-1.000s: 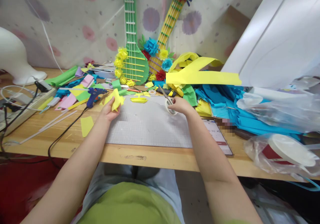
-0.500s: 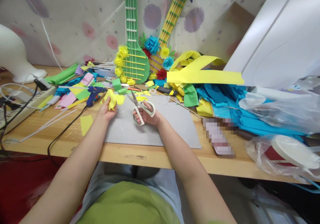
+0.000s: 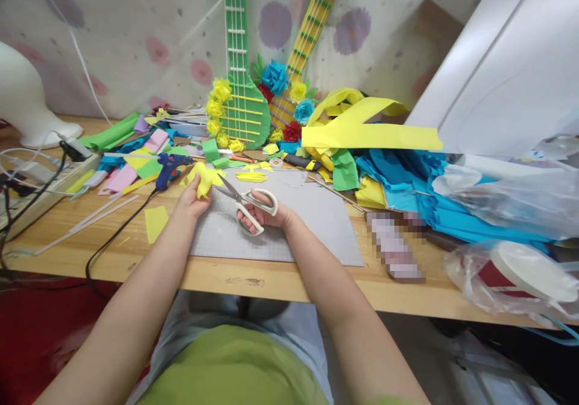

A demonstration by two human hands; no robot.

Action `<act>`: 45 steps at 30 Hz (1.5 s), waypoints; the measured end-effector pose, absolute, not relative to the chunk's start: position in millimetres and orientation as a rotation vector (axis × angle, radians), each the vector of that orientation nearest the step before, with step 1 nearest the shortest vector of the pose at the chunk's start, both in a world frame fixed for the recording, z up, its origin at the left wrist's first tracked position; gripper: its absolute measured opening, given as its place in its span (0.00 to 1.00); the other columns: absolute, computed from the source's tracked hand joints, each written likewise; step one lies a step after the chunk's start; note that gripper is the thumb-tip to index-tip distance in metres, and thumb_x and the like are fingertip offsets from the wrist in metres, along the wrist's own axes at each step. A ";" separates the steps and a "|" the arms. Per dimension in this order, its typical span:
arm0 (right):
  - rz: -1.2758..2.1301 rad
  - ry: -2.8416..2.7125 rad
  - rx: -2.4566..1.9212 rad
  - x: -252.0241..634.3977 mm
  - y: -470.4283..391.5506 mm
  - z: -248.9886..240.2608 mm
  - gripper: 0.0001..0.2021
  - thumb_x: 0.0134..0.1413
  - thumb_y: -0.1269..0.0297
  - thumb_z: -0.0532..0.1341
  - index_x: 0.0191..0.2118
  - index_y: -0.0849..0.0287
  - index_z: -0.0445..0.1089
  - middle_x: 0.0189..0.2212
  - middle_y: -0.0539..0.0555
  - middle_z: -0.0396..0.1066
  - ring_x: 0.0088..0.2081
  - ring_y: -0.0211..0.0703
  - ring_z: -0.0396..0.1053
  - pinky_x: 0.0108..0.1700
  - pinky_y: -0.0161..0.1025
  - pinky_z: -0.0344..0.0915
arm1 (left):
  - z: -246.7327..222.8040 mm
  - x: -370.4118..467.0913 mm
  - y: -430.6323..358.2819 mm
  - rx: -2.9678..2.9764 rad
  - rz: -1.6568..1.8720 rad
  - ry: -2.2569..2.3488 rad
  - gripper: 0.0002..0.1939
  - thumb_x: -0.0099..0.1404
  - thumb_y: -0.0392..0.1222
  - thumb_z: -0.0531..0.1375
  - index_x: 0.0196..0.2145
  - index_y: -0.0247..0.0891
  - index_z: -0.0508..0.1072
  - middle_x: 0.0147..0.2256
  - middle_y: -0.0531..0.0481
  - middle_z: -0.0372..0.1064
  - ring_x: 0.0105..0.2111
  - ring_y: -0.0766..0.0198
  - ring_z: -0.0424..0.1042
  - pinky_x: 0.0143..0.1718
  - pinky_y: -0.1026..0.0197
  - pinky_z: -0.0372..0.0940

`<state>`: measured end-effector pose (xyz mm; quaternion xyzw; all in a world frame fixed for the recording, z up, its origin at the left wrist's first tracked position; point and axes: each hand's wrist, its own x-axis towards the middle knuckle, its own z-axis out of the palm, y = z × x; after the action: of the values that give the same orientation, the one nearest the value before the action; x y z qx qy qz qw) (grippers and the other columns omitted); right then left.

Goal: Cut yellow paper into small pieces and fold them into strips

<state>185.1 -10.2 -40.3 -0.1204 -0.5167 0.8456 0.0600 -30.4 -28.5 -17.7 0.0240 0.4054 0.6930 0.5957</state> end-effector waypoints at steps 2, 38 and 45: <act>2.552 -1.571 -0.381 184.3 -10.5 -40.3 0.37 0.52 0.36 0.37 0.36 0.67 0.66 0.21 0.54 0.65 0.22 0.38 0.65 0.24 0.35 0.64 | -18.0 -29.4 -28.4 0.028 1.654 0.912 0.11 0.64 0.37 0.53 0.44 0.36 0.68 0.22 0.55 0.72 0.21 0.72 0.71 0.26 0.73 0.68; 2.372 -1.646 -0.372 181.4 -14.6 -35.2 0.32 0.45 0.34 0.50 0.37 0.64 0.64 0.26 0.52 0.64 0.28 0.36 0.66 0.32 0.35 0.64 | -18.5 -14.9 -35.3 0.287 1.776 0.862 0.14 0.57 0.28 0.58 0.42 0.35 0.70 0.33 0.50 0.75 0.32 0.68 0.74 0.40 0.65 0.68; 2.366 -1.634 -0.251 185.1 -7.7 -39.0 0.34 0.46 0.34 0.48 0.39 0.65 0.64 0.28 0.54 0.65 0.30 0.38 0.66 0.33 0.36 0.64 | -20.1 -10.3 -38.8 0.409 1.742 0.897 0.16 0.51 0.28 0.62 0.39 0.36 0.71 0.37 0.49 0.74 0.35 0.65 0.74 0.44 0.60 0.67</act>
<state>185.1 -7.7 -39.0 -0.0862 -0.5616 0.8130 0.1271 -10.3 -38.8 -20.1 0.1721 0.3773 0.7328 0.5394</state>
